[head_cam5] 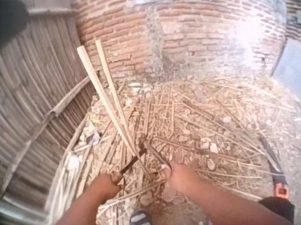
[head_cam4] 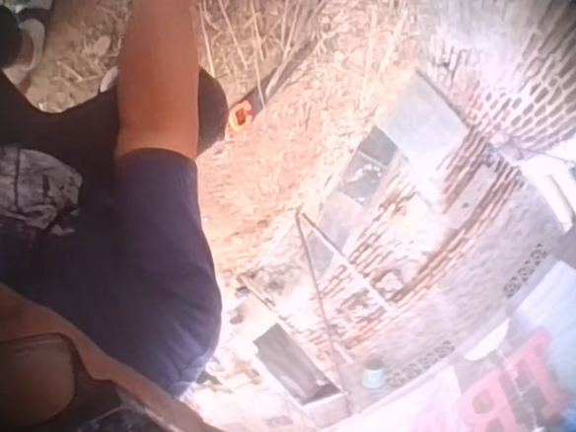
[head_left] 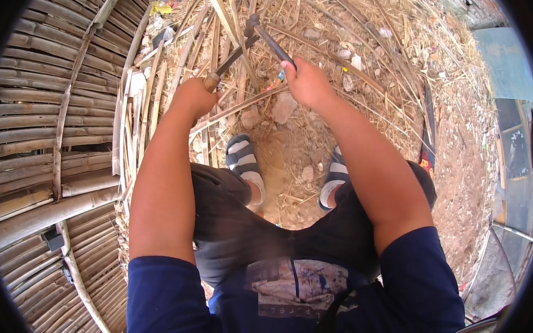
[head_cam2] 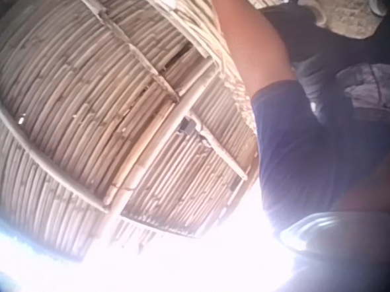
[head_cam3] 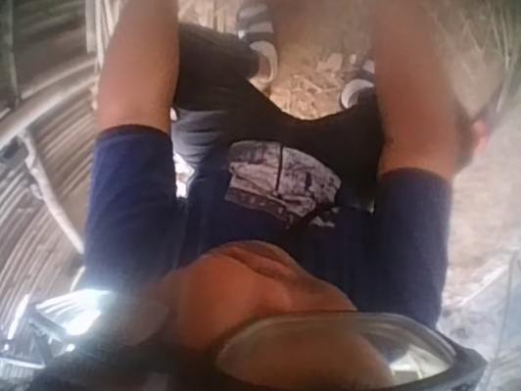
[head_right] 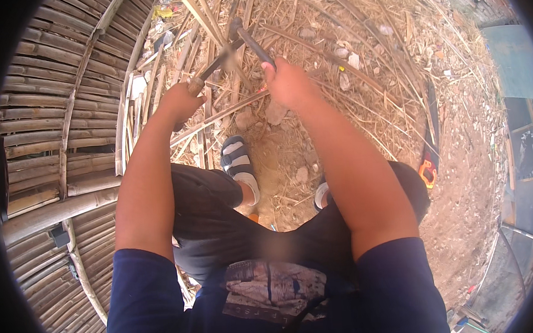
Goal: The person uses a knife to shave a strip of bamboo while sitting on the ground, then uses a larger machete-like blade to continue smoothing and shaping the wood strip.
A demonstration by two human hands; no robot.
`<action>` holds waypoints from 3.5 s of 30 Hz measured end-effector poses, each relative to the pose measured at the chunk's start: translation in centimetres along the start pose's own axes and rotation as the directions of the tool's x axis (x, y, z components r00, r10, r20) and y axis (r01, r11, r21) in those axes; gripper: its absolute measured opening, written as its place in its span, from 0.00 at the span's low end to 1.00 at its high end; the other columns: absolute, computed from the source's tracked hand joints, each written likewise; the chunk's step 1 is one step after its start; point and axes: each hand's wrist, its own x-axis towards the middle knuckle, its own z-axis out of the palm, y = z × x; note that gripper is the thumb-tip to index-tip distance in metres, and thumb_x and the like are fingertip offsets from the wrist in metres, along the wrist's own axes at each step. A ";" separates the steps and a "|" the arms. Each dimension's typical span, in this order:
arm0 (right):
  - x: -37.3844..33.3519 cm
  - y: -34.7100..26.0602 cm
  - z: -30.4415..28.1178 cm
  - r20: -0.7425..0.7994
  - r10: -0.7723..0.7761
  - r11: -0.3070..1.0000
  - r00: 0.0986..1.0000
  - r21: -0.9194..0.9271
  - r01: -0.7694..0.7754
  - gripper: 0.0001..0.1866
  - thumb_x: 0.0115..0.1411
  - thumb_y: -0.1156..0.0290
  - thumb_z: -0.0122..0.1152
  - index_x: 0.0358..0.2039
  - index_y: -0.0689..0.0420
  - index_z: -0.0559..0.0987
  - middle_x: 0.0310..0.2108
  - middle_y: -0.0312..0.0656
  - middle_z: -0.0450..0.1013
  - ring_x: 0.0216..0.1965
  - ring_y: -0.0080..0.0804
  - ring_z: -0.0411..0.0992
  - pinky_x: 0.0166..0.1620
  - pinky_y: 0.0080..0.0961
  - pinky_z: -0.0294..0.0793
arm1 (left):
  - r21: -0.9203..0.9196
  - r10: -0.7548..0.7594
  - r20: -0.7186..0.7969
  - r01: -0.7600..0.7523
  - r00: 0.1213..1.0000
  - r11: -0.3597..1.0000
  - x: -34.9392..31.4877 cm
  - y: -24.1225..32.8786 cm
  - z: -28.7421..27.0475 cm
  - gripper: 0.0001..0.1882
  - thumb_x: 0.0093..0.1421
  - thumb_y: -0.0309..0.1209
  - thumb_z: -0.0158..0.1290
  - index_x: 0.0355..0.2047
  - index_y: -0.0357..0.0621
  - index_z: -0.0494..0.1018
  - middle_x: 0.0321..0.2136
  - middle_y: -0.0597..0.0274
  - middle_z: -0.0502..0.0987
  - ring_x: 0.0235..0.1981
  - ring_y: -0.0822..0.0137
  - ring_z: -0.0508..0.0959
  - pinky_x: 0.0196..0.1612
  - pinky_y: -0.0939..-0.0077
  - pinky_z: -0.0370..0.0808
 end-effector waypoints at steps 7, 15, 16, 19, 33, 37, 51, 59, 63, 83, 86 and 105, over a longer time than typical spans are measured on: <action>1.1 -5.2 -5.5 -0.144 0.038 0.948 0.989 0.318 0.010 0.27 0.72 0.47 0.41 0.38 0.60 0.75 0.23 0.43 0.71 0.25 0.38 0.70 0.32 0.40 0.71 | 0.004 -0.030 -0.015 0.030 0.999 1.000 0.7 -0.8 1.2 0.28 0.56 0.47 0.63 0.45 0.35 0.75 0.35 0.45 0.81 0.32 0.51 0.83 0.39 0.60 0.78; 0.1 -4.3 -4.9 -0.394 0.008 0.921 0.919 0.361 0.147 0.25 0.72 0.50 0.43 0.41 0.62 0.74 0.22 0.46 0.72 0.26 0.43 0.73 0.34 0.43 0.73 | -0.004 -0.041 0.009 0.041 0.999 0.999 0.4 -0.4 0.8 0.28 0.56 0.46 0.63 0.44 0.32 0.75 0.33 0.45 0.82 0.31 0.51 0.83 0.38 0.59 0.78; -0.7 -3.7 -3.7 -0.219 0.035 0.960 0.975 0.277 0.028 0.25 0.72 0.51 0.42 0.43 0.63 0.75 0.25 0.50 0.75 0.31 0.47 0.76 0.38 0.46 0.74 | -0.002 -0.045 0.014 0.045 0.999 0.999 0.5 -0.5 0.7 0.28 0.56 0.46 0.63 0.44 0.32 0.75 0.33 0.45 0.82 0.32 0.51 0.83 0.38 0.59 0.78; -0.9 -1.5 -0.2 0.135 0.082 0.995 0.987 0.042 -0.088 0.26 0.72 0.51 0.42 0.44 0.65 0.76 0.28 0.53 0.77 0.34 0.51 0.78 0.41 0.49 0.74 | 0.021 -0.029 0.016 0.029 0.999 0.999 0.8 -0.6 1.2 0.28 0.55 0.46 0.63 0.44 0.32 0.75 0.33 0.44 0.82 0.33 0.52 0.83 0.40 0.59 0.78; 0.7 -5.4 -6.1 -0.420 0.056 0.892 0.906 0.428 0.144 0.27 0.72 0.47 0.39 0.38 0.60 0.73 0.25 0.48 0.73 0.28 0.47 0.73 0.37 0.46 0.72 | -0.043 -0.084 0.056 0.087 0.995 0.995 1.8 -1.3 2.5 0.28 0.55 0.45 0.63 0.46 0.32 0.75 0.33 0.43 0.82 0.28 0.53 0.83 0.35 0.61 0.79; -1.8 -1.2 0.2 0.049 0.087 0.991 0.995 0.102 -0.091 0.25 0.71 0.49 0.43 0.44 0.62 0.73 0.33 0.60 0.77 0.37 0.61 0.77 0.43 0.53 0.73 | 0.015 -0.007 0.004 0.007 1.000 1.000 1.8 -1.7 3.1 0.28 0.55 0.45 0.63 0.44 0.31 0.75 0.32 0.43 0.81 0.28 0.54 0.83 0.35 0.61 0.79; 1.0 -6.0 -5.5 -0.464 0.040 0.864 0.885 0.460 0.202 0.25 0.73 0.50 0.40 0.35 0.61 0.73 0.22 0.44 0.71 0.24 0.38 0.72 0.31 0.39 0.72 | -0.007 -0.088 0.087 0.089 0.992 0.996 1.2 -1.0 2.9 0.27 0.54 0.45 0.64 0.41 0.29 0.78 0.35 0.40 0.82 0.39 0.48 0.83 0.45 0.60 0.78; -2.2 -0.3 3.4 0.065 0.210 0.964 0.976 0.151 -0.217 0.26 0.71 0.51 0.43 0.40 0.63 0.77 0.29 0.55 0.77 0.33 0.53 0.77 0.41 0.48 0.74 | 0.045 -0.052 0.047 0.050 0.998 0.998 1.9 -1.7 4.2 0.27 0.54 0.46 0.63 0.44 0.33 0.79 0.40 0.40 0.81 0.43 0.47 0.82 0.47 0.59 0.78; 0.2 -3.8 -1.5 -0.004 0.164 0.933 0.986 0.325 -0.154 0.26 0.72 0.50 0.40 0.38 0.62 0.77 0.26 0.52 0.76 0.30 0.50 0.76 0.38 0.47 0.73 | 0.016 -0.115 0.115 0.114 0.987 0.993 1.3 -1.0 3.3 0.27 0.54 0.45 0.62 0.46 0.34 0.78 0.41 0.41 0.81 0.44 0.47 0.82 0.49 0.59 0.78; 0.7 -2.1 -0.4 -0.097 0.185 0.917 0.978 0.374 -0.136 0.27 0.71 0.50 0.43 0.38 0.65 0.77 0.27 0.53 0.76 0.30 0.51 0.76 0.38 0.48 0.74 | 0.025 -0.092 0.081 0.090 0.992 0.996 2.0 0.0 4.9 0.26 0.53 0.44 0.62 0.45 0.35 0.78 0.42 0.41 0.81 0.46 0.47 0.81 0.50 0.59 0.77; 1.5 -4.5 -4.2 -0.255 0.185 0.870 0.949 0.492 -0.038 0.27 0.72 0.50 0.42 0.34 0.63 0.75 0.23 0.48 0.73 0.24 0.44 0.72 0.34 0.44 0.72 | 0.062 -0.101 0.086 0.096 0.991 0.993 2.8 -0.6 4.3 0.26 0.53 0.44 0.62 0.45 0.35 0.78 0.43 0.41 0.81 0.46 0.47 0.81 0.50 0.60 0.77; -0.8 -2.2 0.3 0.049 0.129 0.935 0.990 0.328 -0.138 0.25 0.72 0.52 0.43 0.42 0.63 0.77 0.30 0.56 0.78 0.34 0.56 0.77 0.41 0.49 0.75 | 0.029 -0.081 -0.003 0.081 0.997 0.996 1.3 0.0 4.2 0.34 0.53 0.54 0.62 0.46 0.34 0.77 0.44 0.43 0.81 0.47 0.47 0.81 0.52 0.58 0.76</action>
